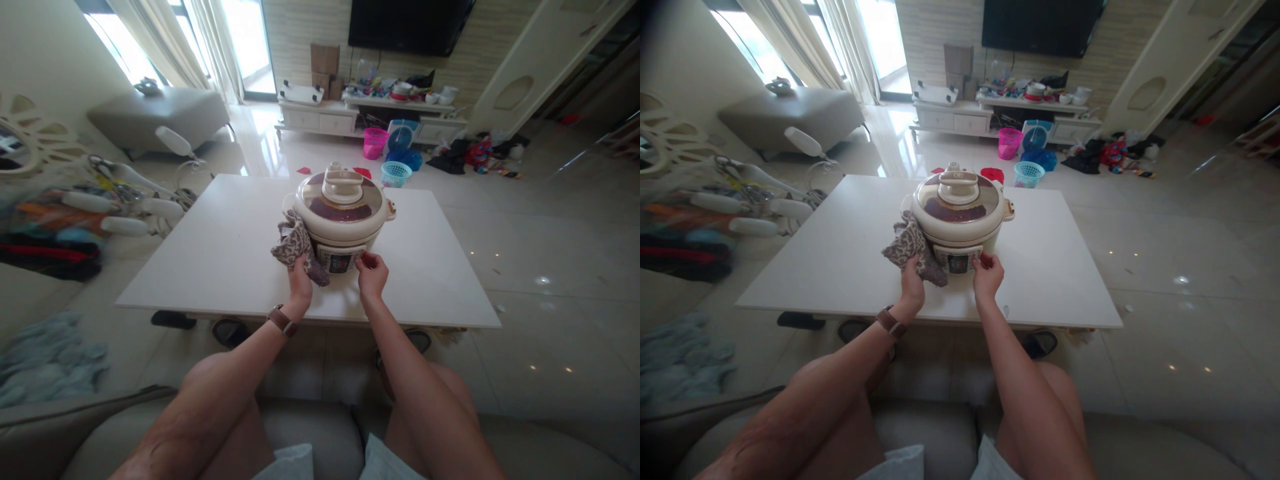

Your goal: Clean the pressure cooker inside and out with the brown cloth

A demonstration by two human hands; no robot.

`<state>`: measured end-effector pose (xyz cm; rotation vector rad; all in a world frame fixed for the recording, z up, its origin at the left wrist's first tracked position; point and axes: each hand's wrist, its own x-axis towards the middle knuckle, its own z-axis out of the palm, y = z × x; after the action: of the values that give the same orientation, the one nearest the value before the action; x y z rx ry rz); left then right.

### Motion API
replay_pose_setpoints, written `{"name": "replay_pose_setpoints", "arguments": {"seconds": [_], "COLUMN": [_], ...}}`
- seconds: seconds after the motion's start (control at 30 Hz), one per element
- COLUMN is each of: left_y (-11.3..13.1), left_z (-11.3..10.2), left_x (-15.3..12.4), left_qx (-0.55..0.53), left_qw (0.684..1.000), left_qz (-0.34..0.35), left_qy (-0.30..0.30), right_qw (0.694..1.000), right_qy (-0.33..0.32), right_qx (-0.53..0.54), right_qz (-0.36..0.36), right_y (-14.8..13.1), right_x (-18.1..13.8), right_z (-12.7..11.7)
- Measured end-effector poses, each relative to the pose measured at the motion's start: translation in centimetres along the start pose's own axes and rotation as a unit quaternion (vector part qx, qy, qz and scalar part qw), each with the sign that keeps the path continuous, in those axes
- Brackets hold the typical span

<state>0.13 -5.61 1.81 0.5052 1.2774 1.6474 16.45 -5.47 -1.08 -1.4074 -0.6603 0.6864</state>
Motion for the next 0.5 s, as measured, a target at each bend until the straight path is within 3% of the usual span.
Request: {"name": "replay_pose_setpoints", "arguments": {"seconds": [0.5], "left_y": [-0.28], "left_z": [-0.13], "left_x": [0.07], "left_qx": [-0.002], "left_qw": [1.000], "left_qz": [0.002], "left_qy": [-0.007], "right_qw": [1.000], "right_qy": [-0.004], "right_qx": [-0.011], "right_qz": [-0.007], "right_y": [0.17], "right_x": [0.08], "right_z": [-0.01]}}
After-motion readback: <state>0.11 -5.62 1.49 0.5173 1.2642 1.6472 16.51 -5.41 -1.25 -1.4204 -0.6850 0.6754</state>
